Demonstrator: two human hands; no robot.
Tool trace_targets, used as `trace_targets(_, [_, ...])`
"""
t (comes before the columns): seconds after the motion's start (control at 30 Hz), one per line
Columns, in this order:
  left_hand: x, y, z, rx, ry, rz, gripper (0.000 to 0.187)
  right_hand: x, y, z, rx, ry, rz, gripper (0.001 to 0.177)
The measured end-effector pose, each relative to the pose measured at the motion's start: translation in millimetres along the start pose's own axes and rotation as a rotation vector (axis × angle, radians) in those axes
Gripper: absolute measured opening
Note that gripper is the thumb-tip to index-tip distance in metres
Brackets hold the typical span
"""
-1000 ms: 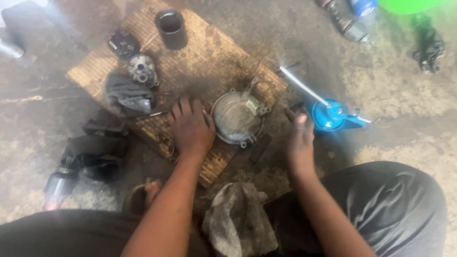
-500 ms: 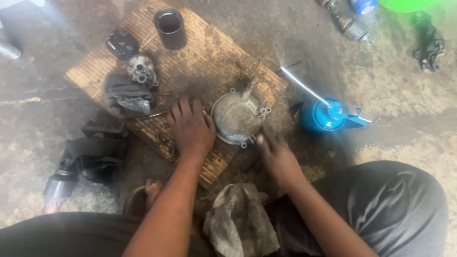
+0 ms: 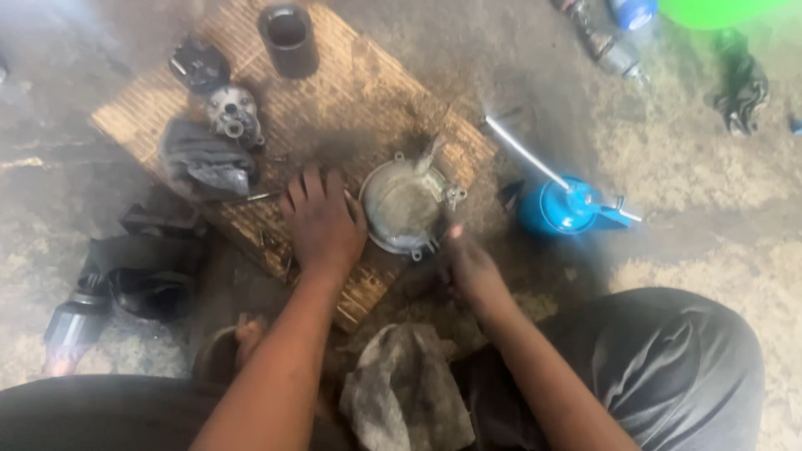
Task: The person sits on the floor and cleans a large, round metallic mechanical part, likely a motorcycle engine cover. They use a blue oil can to apply liquid to the surface and then wipe it with a cloth. The person rotates the part to clean different sides and continues wiping until the surface appears clean.
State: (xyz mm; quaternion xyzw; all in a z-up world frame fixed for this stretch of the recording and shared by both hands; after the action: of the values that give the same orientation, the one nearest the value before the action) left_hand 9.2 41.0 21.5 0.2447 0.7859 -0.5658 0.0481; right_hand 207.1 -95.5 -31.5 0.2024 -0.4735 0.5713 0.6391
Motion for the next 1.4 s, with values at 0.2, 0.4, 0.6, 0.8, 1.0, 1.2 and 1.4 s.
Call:
trace_targets(0.2, [-1.3, -0.5, -0.1, -0.059, 0.014, -0.038, 0.036, 11.5, -0.1, 22.0, 0.054, 0.157, -0.167, 0.025])
trace_targets(0.4, [1.0, 3.5, 1.9, 0.029, -0.011, -0.034, 0.035, 18.7, -2.2, 11.7, 0.018, 0.062, -0.208, 0.058])
trace_targets(0.6, [0.2, 2.3, 3.0, 0.024, 0.003, -0.046, 0.041, 11.4, -10.5, 7.7, 0.072, 0.272, -0.388, 0.036])
trace_targets(0.8, [1.0, 1.5, 4.6, 0.041, -0.020, -0.003, 0.040, 1.1, -12.4, 1.8, 0.081, 0.275, -0.430, 0.020])
trace_targets(1.0, [0.8, 2.0, 3.6, 0.012, -0.007, -0.016, 0.033, 8.2, -13.5, -7.2, 0.131, 0.225, -0.440, 0.013])
trace_targets(1.2, [-1.7, 1.0, 1.2, 0.006, 0.003, -0.042, 0.037, 5.8, -14.6, -9.3, 0.168, 0.227, -0.364, 0.028])
trace_targets(1.4, [-2.5, 0.1, -0.5, 0.001, -0.006, -0.036, 0.041, 28.6, -9.2, 28.1, 0.145, 0.340, -0.342, 0.074])
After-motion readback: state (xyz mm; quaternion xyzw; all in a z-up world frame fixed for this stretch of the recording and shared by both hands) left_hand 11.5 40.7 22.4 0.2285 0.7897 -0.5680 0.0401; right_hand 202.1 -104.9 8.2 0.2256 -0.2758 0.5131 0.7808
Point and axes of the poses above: each hand's wrist, its own z-axis away from the middle knuckle, its own y-axis out of the palm, x = y × z, the point moved 5 cm from there along -z, towards the middle knuckle, and after that the axes turned 4 degrees about -y, right-handed, at the moved point
